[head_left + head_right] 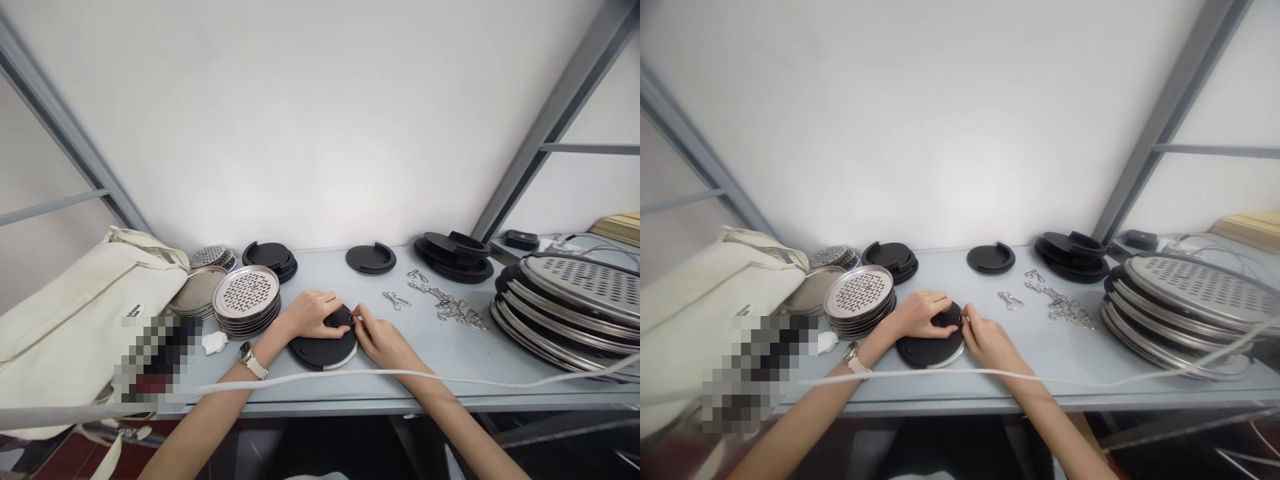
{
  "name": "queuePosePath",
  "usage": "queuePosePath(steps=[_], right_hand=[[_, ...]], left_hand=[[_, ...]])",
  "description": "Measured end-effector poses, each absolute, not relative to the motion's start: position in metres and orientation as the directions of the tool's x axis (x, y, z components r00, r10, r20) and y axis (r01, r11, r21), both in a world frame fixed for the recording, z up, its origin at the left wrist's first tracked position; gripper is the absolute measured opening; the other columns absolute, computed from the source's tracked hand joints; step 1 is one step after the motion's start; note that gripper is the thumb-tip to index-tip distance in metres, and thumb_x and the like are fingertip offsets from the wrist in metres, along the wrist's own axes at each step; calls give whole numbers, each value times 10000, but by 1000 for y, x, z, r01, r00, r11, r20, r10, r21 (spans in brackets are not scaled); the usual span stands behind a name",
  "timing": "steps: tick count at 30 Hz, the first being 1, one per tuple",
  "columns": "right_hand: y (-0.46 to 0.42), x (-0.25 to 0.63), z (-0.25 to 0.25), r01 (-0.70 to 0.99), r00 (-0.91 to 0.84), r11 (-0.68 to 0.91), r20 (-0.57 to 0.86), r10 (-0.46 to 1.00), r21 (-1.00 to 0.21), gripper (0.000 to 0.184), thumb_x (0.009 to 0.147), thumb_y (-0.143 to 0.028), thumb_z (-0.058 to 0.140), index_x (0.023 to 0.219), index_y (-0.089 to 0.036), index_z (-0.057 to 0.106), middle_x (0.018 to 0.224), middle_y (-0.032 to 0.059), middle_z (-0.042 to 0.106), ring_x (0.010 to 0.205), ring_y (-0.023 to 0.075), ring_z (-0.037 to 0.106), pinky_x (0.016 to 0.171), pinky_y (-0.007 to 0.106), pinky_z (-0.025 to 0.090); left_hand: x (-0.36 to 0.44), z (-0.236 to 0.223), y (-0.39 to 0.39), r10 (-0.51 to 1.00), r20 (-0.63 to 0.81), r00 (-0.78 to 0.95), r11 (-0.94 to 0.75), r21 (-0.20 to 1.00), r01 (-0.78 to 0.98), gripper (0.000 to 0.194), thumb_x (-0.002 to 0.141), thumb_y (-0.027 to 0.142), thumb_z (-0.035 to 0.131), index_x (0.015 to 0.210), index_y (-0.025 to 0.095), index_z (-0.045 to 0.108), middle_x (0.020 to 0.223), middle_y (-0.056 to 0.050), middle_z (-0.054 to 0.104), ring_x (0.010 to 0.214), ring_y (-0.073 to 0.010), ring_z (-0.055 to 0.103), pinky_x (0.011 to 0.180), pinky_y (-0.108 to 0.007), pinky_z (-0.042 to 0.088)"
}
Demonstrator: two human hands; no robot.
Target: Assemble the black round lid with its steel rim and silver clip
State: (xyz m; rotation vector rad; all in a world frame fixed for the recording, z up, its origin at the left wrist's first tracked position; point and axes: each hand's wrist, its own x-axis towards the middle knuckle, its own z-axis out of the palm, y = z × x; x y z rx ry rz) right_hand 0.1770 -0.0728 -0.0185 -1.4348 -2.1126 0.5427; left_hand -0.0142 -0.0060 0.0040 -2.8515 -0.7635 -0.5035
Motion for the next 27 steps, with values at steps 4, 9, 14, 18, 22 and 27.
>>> queuePosePath(steps=[4, 9, 14, 18, 22, 27], right_hand=[[-74, 177, -17, 712, -300, 360, 203, 932, -602, 211, 956, -329, 265, 980, -210, 437, 611, -12, 588, 483, 157, 543, 502, 233, 330], [-75, 178, -18, 698, -321, 383, 214, 923, -605, 202, 949, -353, 297, 995, -217, 439, 580, -26, 575, 477, 159, 537, 498, 231, 324], [-76, 179, -18, 696, -337, 388, 201, 920, -605, 213, 951, -353, 290, 1015, -213, 436, 581, -27, 571, 481, 157, 534, 501, 231, 328], [-76, 179, -19, 712, -324, 380, 203, 924, -591, 229, 962, -350, 259, 1018, -211, 432, 658, 0, 611, 535, 166, 577, 514, 233, 343], [-74, 179, -20, 729, -324, 377, 196, 925, -572, 236, 963, -353, 252, 1015, -206, 429, 639, -1, 603, 518, 172, 580, 506, 234, 344], [-72, 180, -24, 726, -312, 374, 208, 927, -578, 213, 962, -356, 260, 991, -218, 419, 633, -7, 602, 535, 180, 598, 528, 239, 362]], left_hand=[[-15, 4, -6, 459, 355, 814, -861, -48, 506, 327, 829, 511, 533, 794, 186, 511, 737, -12, 550, 646, -154, 549, 592, -271, 381], [-15, 4, -7, 466, 362, 808, -860, -32, 510, 307, 830, 491, 534, 792, 188, 513, 736, -10, 546, 646, -148, 548, 584, -269, 375], [-15, 3, -7, 464, 355, 811, -861, -32, 507, 309, 835, 493, 532, 796, 187, 514, 745, -14, 548, 649, -149, 550, 582, -268, 371], [-15, 3, -7, 466, 345, 815, -862, -31, 506, 312, 838, 498, 527, 808, 187, 517, 751, -14, 556, 645, -147, 548, 576, -268, 364], [-14, 4, -7, 462, 340, 819, -862, -44, 504, 315, 846, 499, 515, 807, 186, 510, 753, -14, 557, 650, -149, 545, 584, -267, 359], [-14, 4, -7, 455, 335, 825, -864, -57, 500, 342, 857, 520, 494, 793, 184, 495, 754, -12, 554, 641, -148, 542, 581, -268, 362]])
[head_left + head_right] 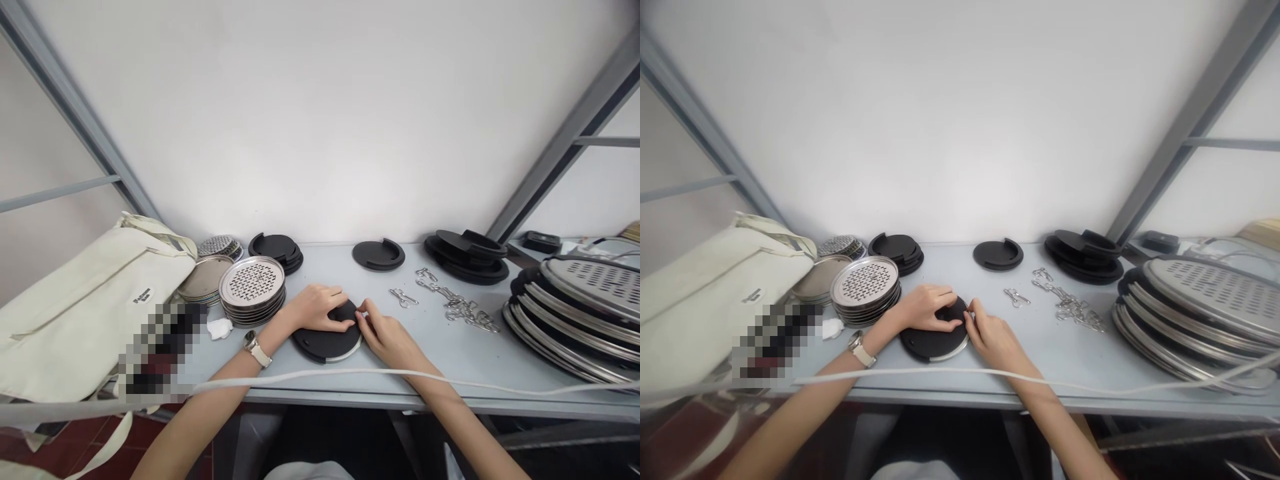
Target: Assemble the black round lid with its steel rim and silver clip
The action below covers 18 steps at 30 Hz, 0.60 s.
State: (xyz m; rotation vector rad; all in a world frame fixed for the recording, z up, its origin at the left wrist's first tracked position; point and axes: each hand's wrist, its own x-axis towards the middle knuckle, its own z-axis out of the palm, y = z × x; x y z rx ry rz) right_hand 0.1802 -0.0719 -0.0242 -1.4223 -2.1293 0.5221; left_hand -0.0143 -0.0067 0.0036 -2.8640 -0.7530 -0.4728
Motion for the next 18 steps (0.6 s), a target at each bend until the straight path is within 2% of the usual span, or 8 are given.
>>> queuePosePath(steps=[18], right_hand=[[-71, 181, -23, 706, -296, 353, 196, 935, -614, 127, 941, -334, 281, 881, -242, 344, 630, -17, 552, 513, 175, 553, 527, 244, 355]], left_hand=[[-14, 4, -7, 445, 338, 829, -869, -60, 491, 335, 859, 514, 496, 806, 183, 512, 748, -12, 554, 635, -147, 547, 562, -268, 356]])
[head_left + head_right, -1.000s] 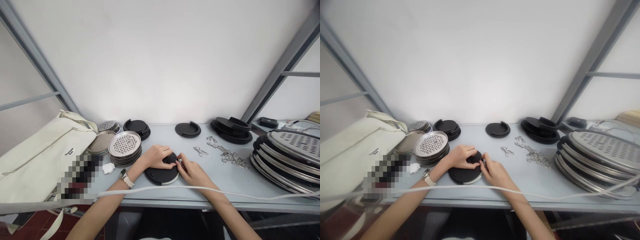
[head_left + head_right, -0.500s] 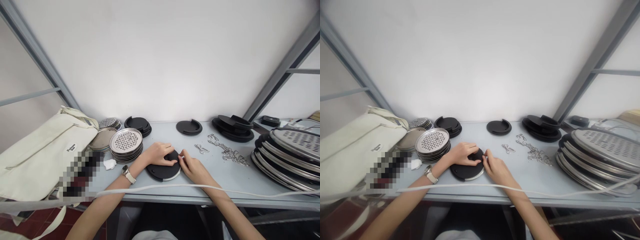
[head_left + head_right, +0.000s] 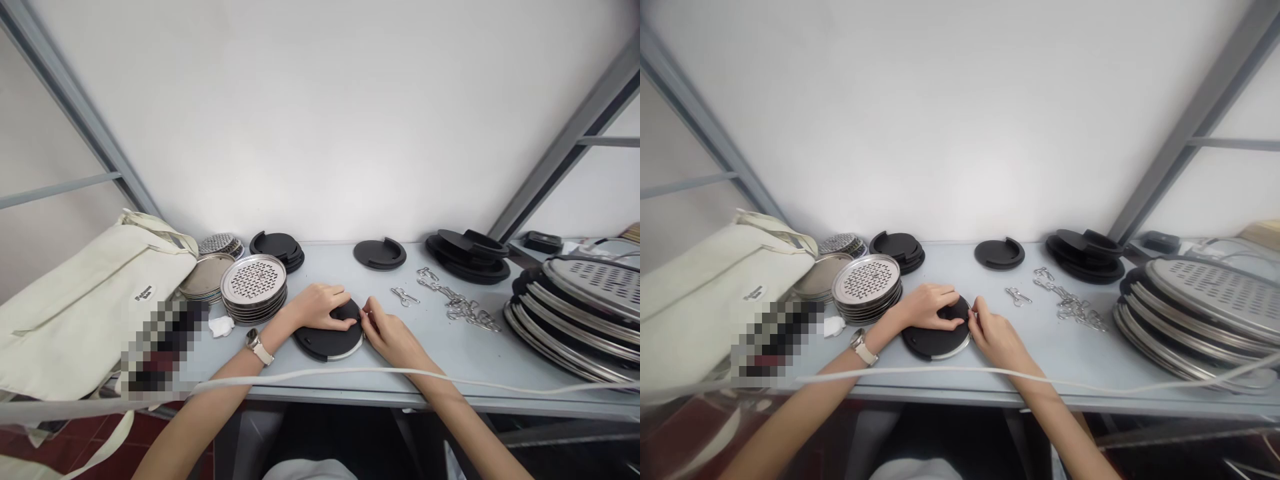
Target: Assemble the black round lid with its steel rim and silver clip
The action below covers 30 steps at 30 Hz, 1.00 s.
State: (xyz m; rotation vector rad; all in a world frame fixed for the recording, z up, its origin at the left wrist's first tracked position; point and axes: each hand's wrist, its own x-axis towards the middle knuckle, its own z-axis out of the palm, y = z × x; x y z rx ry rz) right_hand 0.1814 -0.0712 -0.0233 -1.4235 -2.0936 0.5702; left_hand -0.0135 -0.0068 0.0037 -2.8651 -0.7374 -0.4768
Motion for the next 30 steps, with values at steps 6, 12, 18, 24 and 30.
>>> queuePosePath(steps=[6, 12, 18, 24, 30], right_hand=[[-71, 182, -25, 733, -285, 349, 202, 937, -583, 125, 941, -322, 279, 875, -240, 346, 598, -28, 519, 488, 168, 531, 513, 241, 335], [-72, 182, -26, 785, -294, 357, 204, 934, -506, 155, 952, -326, 266, 883, -243, 377, 534, -49, 451, 472, 175, 513, 493, 242, 295], [-72, 181, -28, 788, -303, 375, 223, 927, -488, 184, 959, -331, 268, 857, -243, 393, 552, -43, 461, 491, 172, 519, 505, 248, 298], [-72, 180, -24, 727, -212, 351, 293, 932, -590, 243, 947, -375, 343, 768, -230, 420, 584, -43, 472, 508, 128, 475, 529, 237, 338], [-71, 180, -23, 682, -177, 431, 438, 881, -591, 248, 938, -357, 403, 771, -205, 508, 718, 3, 495, 644, 133, 499, 648, 259, 411]], left_hand=[[-13, 5, -8, 445, 333, 831, -870, -58, 489, 346, 858, 525, 494, 793, 185, 501, 742, -4, 548, 620, -141, 534, 552, -271, 347], [-13, 5, -7, 455, 321, 830, -870, -36, 491, 351, 849, 530, 509, 784, 186, 493, 739, -4, 548, 619, -138, 531, 552, -267, 342], [-13, 4, -7, 455, 321, 831, -871, -35, 490, 356, 854, 535, 501, 780, 187, 481, 744, -5, 548, 618, -140, 525, 555, -267, 337], [-13, 4, -6, 448, 318, 836, -877, -25, 480, 342, 871, 520, 493, 799, 185, 489, 773, -12, 561, 643, -142, 535, 562, -267, 340], [-13, 5, -6, 444, 305, 843, -884, -5, 468, 316, 881, 492, 496, 817, 182, 500, 781, -15, 559, 672, -146, 545, 589, -261, 354]])
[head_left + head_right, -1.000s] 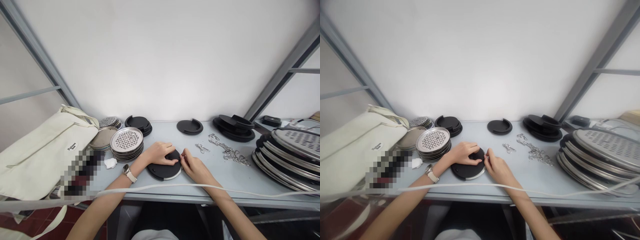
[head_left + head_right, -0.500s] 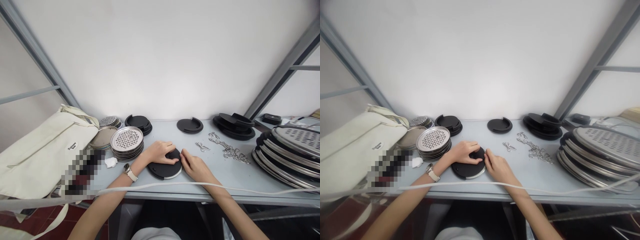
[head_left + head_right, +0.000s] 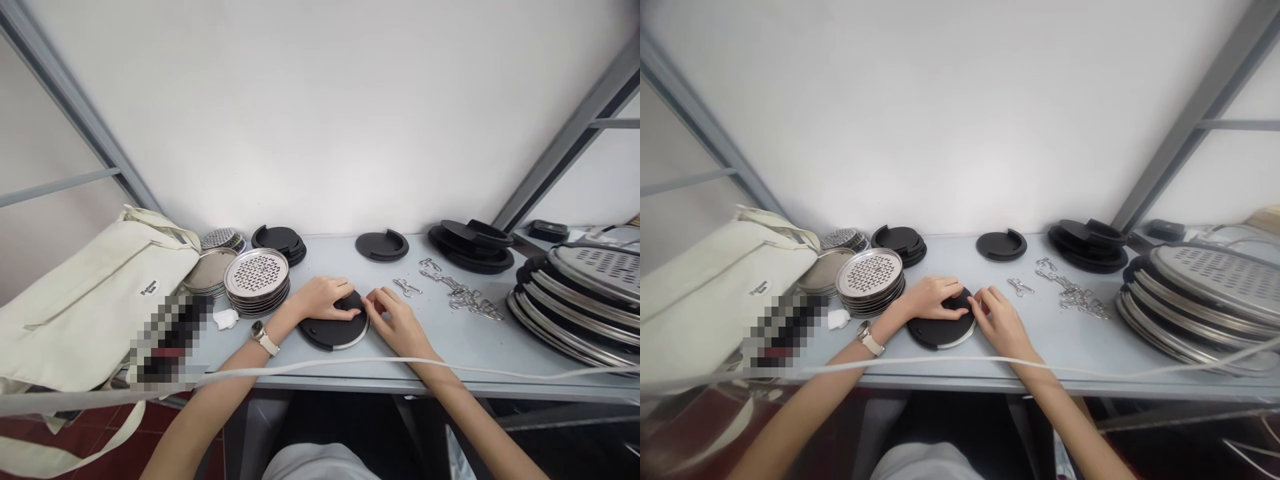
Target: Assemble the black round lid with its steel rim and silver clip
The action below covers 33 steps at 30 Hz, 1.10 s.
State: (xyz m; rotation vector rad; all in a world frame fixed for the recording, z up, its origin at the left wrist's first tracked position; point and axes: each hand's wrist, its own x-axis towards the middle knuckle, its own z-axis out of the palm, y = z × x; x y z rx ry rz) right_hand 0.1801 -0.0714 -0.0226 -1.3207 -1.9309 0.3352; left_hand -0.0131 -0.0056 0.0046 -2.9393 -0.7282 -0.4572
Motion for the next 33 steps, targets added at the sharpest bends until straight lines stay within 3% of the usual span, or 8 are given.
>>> queuePosePath(steps=[10, 20, 33], right_hand=[[-68, 179, -27, 620, -241, 468, 414, 878, -630, 223, 951, -353, 382, 822, -211, 496, 756, 20, 557, 676, 145, 528, 663, 274, 426], [-68, 181, -25, 630, -172, 369, 340, 924, -683, 236, 942, -375, 379, 838, -213, 515, 750, 22, 616, 648, 143, 551, 629, 270, 428], [-69, 182, -22, 672, -230, 399, 336, 913, -624, 249, 947, -382, 354, 872, -218, 525, 698, 10, 612, 616, 146, 561, 604, 258, 423]], left_hand=[[-13, 5, -6, 464, 293, 836, -876, 14, 481, 301, 890, 476, 485, 807, 186, 501, 767, -13, 557, 658, -144, 536, 579, -261, 346], [-11, 6, -7, 473, 280, 835, -871, 11, 490, 317, 894, 491, 476, 813, 187, 508, 774, -13, 567, 665, -146, 547, 582, -262, 356], [-11, 6, -7, 463, 276, 842, -874, -17, 486, 316, 905, 485, 457, 818, 185, 507, 767, -8, 570, 662, -146, 546, 579, -264, 350]])
